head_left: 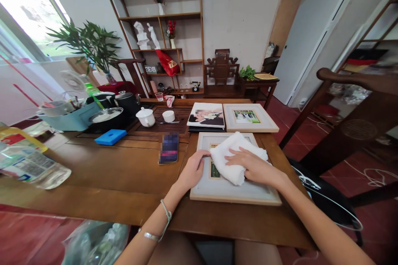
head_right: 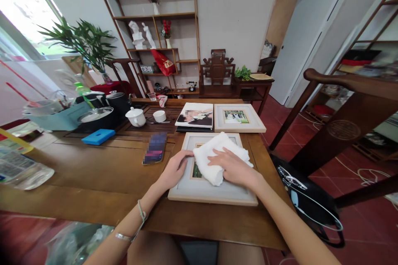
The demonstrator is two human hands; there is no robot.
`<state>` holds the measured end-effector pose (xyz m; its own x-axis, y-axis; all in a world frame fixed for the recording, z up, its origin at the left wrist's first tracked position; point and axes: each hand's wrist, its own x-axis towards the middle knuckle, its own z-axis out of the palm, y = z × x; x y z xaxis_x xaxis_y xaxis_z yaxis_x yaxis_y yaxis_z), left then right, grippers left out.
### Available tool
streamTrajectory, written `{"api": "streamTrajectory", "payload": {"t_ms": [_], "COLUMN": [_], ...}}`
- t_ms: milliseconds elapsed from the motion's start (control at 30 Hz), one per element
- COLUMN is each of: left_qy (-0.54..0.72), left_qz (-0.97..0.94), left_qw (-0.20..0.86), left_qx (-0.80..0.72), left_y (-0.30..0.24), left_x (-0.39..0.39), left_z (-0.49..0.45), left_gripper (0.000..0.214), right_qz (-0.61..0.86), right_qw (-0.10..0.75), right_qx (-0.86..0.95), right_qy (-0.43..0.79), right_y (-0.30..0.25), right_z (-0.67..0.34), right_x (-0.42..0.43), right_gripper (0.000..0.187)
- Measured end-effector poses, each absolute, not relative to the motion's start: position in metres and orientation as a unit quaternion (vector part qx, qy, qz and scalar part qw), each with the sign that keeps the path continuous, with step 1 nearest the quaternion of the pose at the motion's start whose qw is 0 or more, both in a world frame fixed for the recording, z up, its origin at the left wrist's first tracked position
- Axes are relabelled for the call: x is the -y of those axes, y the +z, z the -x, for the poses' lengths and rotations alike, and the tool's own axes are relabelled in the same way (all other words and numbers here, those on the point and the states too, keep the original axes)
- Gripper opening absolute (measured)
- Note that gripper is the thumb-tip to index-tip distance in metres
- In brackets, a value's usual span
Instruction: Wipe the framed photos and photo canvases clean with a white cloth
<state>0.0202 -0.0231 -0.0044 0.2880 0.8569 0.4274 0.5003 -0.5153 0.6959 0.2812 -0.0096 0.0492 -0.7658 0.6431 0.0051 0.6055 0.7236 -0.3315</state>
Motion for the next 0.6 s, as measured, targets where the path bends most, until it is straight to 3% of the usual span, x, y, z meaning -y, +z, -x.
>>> {"api": "streamTrajectory", "payload": {"t_ms": [100, 367, 600], "left_qy": [0.399, 0.396, 0.404], "left_qz": [-0.772, -0.772, -0.77], "left_qw": [0.22, 0.224, 0.222], "left_qx": [-0.444, -0.444, -0.441], "left_y": [-0.004, -0.003, -0.002], "left_x": [0.023, 0.024, 0.024], "left_z": [-0.02, -0.021, -0.022], "left_gripper": [0.035, 0.035, 0.036], "right_qz": [0.37, 0.477, 0.346], "right_qw": [0.065, 0.095, 0.076], "right_qx": [0.913, 0.874, 0.926], "right_qy": [0.157, 0.013, 0.128], "right_y": [0.051, 0.033, 0.04], "right_z": [-0.297, -0.283, -0.274], "right_x": [0.0, -0.009, 0.001], "right_gripper": [0.074, 0.074, 0.078]}}
